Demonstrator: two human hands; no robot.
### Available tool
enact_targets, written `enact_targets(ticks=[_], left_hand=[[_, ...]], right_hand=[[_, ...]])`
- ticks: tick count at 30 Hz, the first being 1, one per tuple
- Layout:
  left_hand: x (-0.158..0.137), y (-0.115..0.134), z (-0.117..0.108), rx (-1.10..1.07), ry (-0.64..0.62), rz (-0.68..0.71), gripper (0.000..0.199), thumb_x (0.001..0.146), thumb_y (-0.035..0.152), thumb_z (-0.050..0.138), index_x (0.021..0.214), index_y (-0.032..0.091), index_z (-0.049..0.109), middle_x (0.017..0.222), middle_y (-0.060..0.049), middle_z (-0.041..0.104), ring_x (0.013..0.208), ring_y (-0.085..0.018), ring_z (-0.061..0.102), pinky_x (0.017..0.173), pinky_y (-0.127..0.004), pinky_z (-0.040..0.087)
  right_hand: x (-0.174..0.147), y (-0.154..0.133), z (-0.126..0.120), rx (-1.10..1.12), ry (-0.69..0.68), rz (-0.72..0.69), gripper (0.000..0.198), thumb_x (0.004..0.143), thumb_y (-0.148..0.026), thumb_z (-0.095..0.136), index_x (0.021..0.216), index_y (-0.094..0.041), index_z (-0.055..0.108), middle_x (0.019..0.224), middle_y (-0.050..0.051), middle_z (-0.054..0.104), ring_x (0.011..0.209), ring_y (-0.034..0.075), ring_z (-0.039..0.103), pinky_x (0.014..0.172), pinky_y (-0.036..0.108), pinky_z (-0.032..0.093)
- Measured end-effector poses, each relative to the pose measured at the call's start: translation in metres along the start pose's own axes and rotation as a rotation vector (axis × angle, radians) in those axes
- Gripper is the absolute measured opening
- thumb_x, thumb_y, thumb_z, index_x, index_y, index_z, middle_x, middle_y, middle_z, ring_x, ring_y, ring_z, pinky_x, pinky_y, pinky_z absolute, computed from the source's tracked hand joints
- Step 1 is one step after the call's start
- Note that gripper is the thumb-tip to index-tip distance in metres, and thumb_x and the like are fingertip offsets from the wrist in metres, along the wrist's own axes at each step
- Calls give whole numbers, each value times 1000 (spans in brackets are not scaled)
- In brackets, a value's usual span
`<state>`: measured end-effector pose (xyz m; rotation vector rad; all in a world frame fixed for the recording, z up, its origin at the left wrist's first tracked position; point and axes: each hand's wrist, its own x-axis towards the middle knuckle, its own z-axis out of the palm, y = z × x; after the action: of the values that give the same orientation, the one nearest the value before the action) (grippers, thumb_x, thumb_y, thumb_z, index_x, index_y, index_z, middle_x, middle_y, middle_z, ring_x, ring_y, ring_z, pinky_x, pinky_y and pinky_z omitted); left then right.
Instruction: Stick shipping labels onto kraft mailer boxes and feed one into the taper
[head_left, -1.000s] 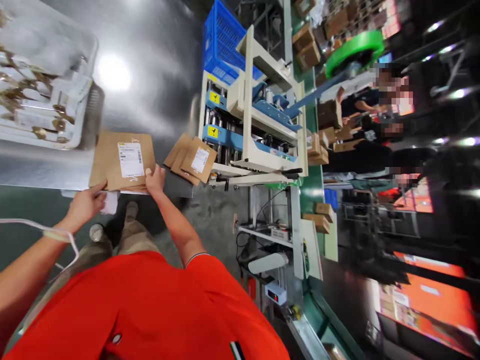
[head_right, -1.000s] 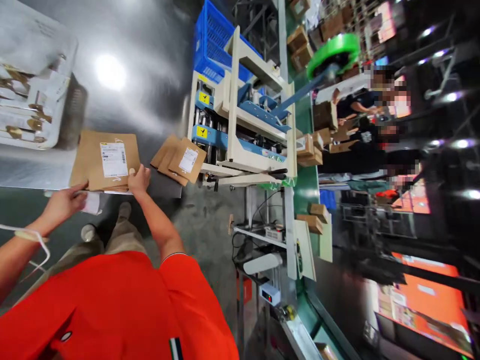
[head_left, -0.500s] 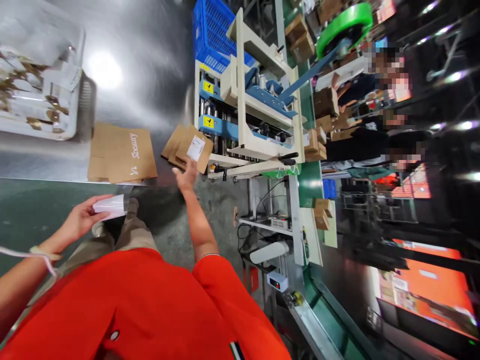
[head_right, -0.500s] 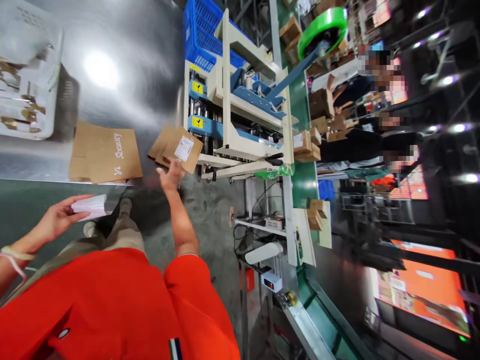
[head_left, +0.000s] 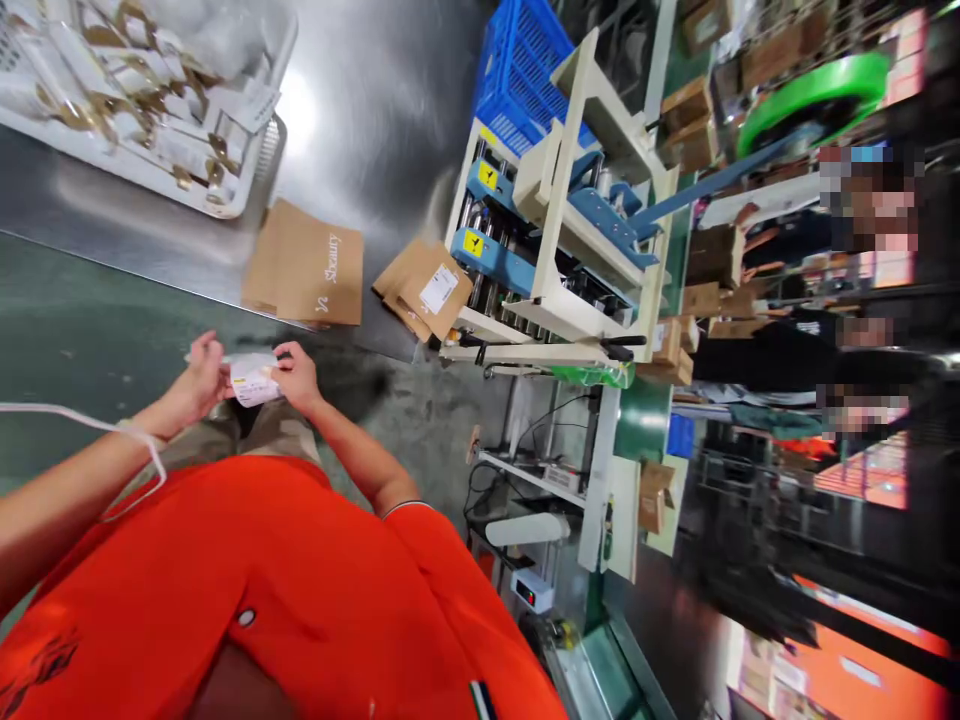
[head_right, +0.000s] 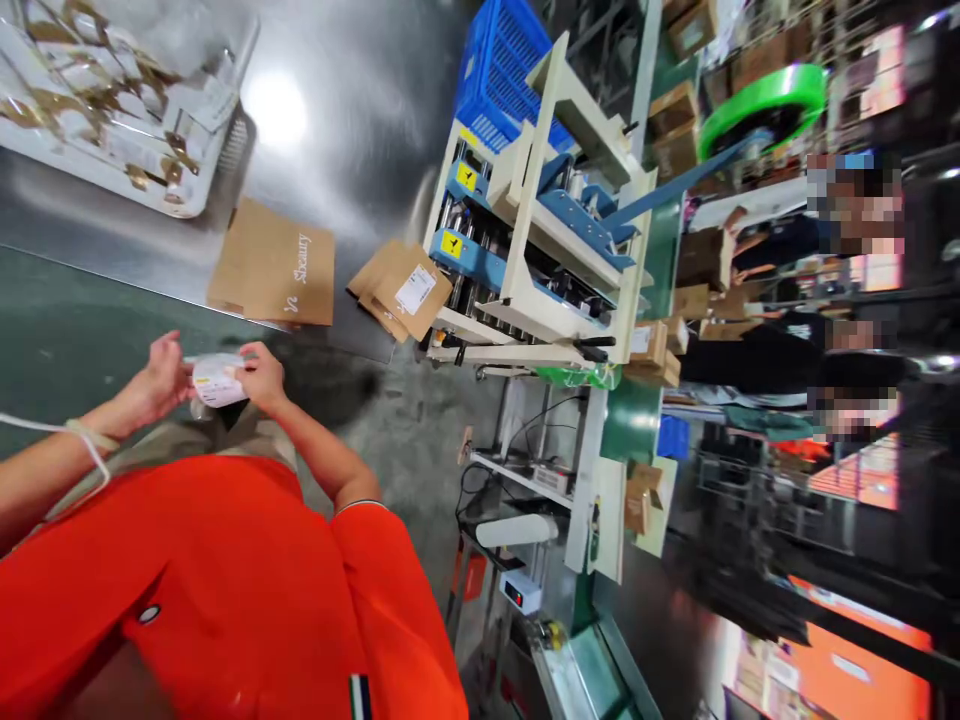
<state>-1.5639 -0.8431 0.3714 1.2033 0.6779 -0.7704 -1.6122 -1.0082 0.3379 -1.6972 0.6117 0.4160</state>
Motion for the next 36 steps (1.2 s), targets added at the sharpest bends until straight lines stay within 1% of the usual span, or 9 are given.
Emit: enact_targets(ticks=[2, 3, 5, 10, 15, 21, 25, 29, 36], left_hand=[[-9, -10, 5, 92, -85, 59, 96, 54, 37, 100, 134, 20, 49, 81, 1, 67, 64, -13, 63, 66, -24, 55], [-12, -12, 8, 128, -97, 64, 96, 42, 30, 102, 126, 18, 56, 83, 0, 69, 67, -13, 64, 68, -24, 54], [-15, -11, 15, 179, -92, 47, 80, 34, 25, 101, 107, 13, 68, 83, -3, 71, 70, -14, 63, 68, -24, 53], [-6, 0, 40, 201, -15, -33, 69, 34, 22, 97, 98, 9, 74, 75, -4, 72, 62, -13, 60, 61, -25, 49], [5, 0, 68, 221, -12, -5, 67, 38, 22, 96, 100, 8, 75, 74, -4, 72, 59, -12, 60, 57, -23, 49], [19, 2, 98, 162, -10, -64, 77, 28, 22, 97, 100, 6, 72, 76, -5, 72, 61, -14, 63, 60, -25, 52], [25, 5, 108, 151, 9, -66, 80, 26, 23, 97, 100, 6, 72, 78, -5, 72, 63, -14, 62, 64, -26, 52], [28, 4, 114, 200, 3, -16, 81, 26, 25, 98, 102, 6, 73, 83, -6, 73, 67, -14, 62, 66, -26, 52], [40, -3, 119, 183, 12, -18, 87, 28, 23, 98, 110, 8, 73, 81, -4, 73, 67, -14, 62, 67, -25, 53]], right_hand=[[3, -2, 1, 44, 7, 24, 23, 74, -24, 72, 95, -18, 69, 69, -5, 64, 61, 11, 57, 61, 19, 47], [4, -3, 0, 70, -1, 30, 20, 73, -24, 73, 91, -17, 69, 70, -3, 66, 62, 11, 58, 61, 19, 48], [5, -4, -5, 123, -21, 38, 18, 72, -23, 75, 88, -16, 71, 71, -2, 68, 62, 11, 59, 62, 20, 49], [6, -5, -30, 82, 23, 3, 18, 71, -23, 80, 87, -15, 77, 70, -2, 70, 65, 13, 63, 67, 22, 52], [1, -9, -54, -197, 156, -167, 11, 84, -21, 72, 88, -17, 81, 88, 3, 78, 85, 17, 71, 80, 23, 54], [0, -19, -82, -489, 138, -246, 20, 93, -15, 62, 93, -19, 82, 108, 6, 78, 102, 16, 72, 89, 23, 53], [19, -18, -94, -411, 130, -222, 15, 90, -13, 65, 91, -18, 80, 104, 5, 78, 98, 16, 71, 88, 22, 54], [38, -12, -98, -226, 144, -120, 27, 85, -17, 70, 111, -18, 77, 95, 2, 77, 82, 14, 70, 76, 22, 56], [27, -11, -103, -391, 162, -221, 10, 89, -20, 71, 83, -21, 78, 95, 5, 78, 90, 19, 73, 87, 27, 57]])
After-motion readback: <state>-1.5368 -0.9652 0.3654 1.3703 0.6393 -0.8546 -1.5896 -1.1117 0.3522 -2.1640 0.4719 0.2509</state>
